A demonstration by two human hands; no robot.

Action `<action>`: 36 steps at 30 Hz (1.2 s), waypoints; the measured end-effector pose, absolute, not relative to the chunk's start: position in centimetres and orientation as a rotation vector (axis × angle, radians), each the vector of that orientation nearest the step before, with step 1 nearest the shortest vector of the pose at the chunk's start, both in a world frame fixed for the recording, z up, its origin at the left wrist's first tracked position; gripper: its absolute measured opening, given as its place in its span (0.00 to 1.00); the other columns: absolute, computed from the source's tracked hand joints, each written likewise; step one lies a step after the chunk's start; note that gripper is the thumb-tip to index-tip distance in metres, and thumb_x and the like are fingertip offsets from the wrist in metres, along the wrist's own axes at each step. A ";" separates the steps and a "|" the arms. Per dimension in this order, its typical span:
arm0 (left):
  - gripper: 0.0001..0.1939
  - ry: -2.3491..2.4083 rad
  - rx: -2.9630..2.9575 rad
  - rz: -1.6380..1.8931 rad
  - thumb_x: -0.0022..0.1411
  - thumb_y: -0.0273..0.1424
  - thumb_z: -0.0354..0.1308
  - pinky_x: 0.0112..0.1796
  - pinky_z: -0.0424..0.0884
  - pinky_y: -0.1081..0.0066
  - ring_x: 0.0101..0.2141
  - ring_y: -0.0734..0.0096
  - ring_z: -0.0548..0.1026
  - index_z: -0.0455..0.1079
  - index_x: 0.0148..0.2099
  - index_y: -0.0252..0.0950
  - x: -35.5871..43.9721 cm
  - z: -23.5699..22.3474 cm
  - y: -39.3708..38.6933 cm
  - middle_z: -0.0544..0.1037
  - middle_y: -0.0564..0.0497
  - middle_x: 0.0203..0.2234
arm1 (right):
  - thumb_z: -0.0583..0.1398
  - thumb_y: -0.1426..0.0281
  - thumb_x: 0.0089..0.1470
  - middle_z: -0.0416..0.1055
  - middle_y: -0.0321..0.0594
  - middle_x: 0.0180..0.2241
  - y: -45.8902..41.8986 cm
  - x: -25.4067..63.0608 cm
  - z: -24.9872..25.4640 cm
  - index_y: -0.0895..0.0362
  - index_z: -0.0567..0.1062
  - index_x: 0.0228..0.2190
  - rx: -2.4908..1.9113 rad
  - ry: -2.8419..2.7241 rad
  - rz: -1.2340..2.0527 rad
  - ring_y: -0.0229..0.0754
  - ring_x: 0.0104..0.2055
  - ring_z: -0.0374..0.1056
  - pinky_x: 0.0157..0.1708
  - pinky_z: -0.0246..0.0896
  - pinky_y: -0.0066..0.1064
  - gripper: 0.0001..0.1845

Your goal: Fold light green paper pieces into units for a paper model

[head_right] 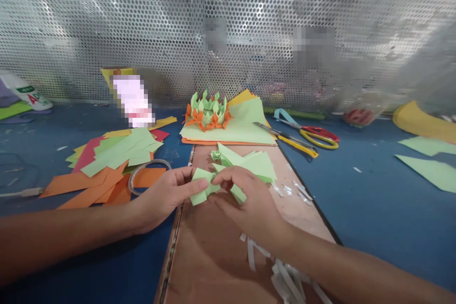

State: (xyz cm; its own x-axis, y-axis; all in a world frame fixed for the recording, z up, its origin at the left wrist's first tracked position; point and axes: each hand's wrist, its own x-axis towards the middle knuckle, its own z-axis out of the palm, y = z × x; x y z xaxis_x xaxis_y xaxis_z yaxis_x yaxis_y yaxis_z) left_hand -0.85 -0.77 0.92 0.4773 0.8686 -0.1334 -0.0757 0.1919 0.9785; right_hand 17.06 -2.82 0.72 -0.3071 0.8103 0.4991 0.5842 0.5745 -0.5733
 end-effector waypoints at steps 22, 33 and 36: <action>0.15 0.815 1.170 0.786 0.54 0.41 0.58 0.30 0.65 0.75 0.27 0.79 0.67 0.70 0.36 0.34 -0.8 0.8 -0.7 0.71 0.53 0.30 | 0.62 0.70 0.46 0.71 0.33 0.25 -2.7 17.1 1.1 0.55 0.72 0.29 -1.206 -1.964 0.510 0.36 0.28 0.66 0.30 0.62 0.26 0.05; 0.11 0.789 1.205 0.779 0.52 0.36 0.62 0.31 0.61 0.77 0.27 0.79 0.67 0.71 0.35 0.34 -1.0 0.8 -0.8 0.73 0.55 0.28 | 0.61 0.69 0.46 0.72 0.36 0.27 -2.8 17.1 1.1 0.55 0.70 0.30 -1.184 -2.023 0.414 0.38 0.29 0.67 0.29 0.63 0.28 0.06; 0.11 0.813 1.209 0.792 0.53 0.36 0.61 0.31 0.62 0.76 0.27 0.78 0.67 0.71 0.35 0.34 -1.0 0.9 -0.8 0.73 0.54 0.27 | 0.61 0.69 0.47 0.73 0.37 0.27 -2.7 17.2 1.1 0.55 0.71 0.30 -1.181 -2.021 0.420 0.38 0.28 0.68 0.29 0.64 0.28 0.05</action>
